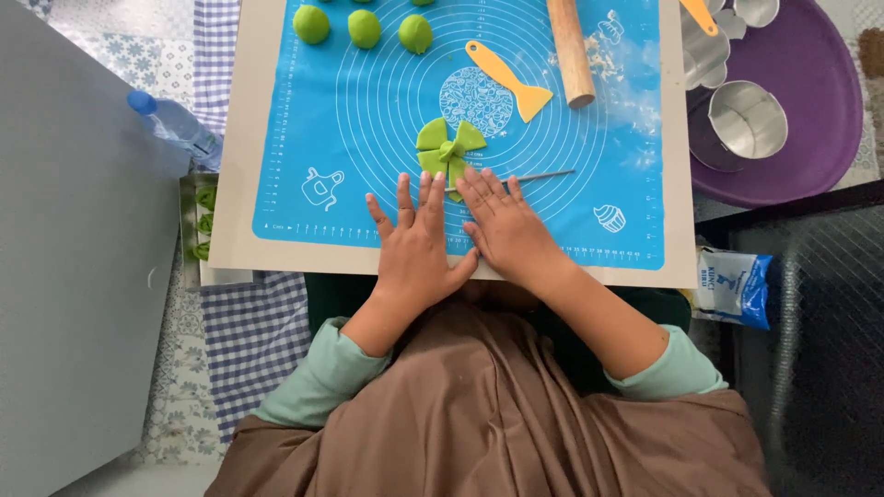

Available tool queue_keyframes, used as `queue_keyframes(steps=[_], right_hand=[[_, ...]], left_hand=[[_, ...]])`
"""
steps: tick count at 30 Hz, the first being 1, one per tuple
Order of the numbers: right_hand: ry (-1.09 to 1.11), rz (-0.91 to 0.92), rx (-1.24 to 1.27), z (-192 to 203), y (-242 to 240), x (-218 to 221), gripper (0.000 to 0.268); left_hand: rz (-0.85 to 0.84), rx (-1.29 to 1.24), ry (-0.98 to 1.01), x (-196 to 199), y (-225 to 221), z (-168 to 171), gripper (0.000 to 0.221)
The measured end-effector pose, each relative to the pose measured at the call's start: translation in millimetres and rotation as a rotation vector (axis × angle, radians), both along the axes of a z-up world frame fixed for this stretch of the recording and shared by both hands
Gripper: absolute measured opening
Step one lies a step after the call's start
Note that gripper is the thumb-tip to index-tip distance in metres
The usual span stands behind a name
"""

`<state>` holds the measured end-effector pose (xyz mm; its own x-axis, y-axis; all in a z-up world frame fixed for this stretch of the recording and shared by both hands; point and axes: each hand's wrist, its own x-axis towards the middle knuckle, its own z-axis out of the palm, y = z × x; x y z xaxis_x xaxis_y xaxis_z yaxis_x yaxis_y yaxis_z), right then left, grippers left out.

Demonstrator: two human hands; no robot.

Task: Rolling out a small piece of green dough with a rolling pin and using a plastic tool to cut and shape it into a leaf.

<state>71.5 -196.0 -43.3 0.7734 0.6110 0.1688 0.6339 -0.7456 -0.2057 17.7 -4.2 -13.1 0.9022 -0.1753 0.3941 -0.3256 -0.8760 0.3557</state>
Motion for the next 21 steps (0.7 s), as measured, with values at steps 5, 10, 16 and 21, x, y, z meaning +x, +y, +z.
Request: queue_keyframes(steps=[5,10,16,21], right_hand=[[-0.029,0.011,-0.037,-9,-8,-10,0.063],[-0.015,0.033,-0.063,3,-11,-14,0.061],[0.033,0.003,-0.047,20,14,3,0.068],[0.046,0.014,-0.033,9,11,-7,0.064]], left_hand=[[0.002,0.071,0.031,-1,0,4,0.11],[-0.004,0.12,0.051,-3,-2,6,0.11],[0.004,0.127,0.064,-2,-2,7,0.107],[-0.001,0.155,0.065,-5,0,6,0.102]])
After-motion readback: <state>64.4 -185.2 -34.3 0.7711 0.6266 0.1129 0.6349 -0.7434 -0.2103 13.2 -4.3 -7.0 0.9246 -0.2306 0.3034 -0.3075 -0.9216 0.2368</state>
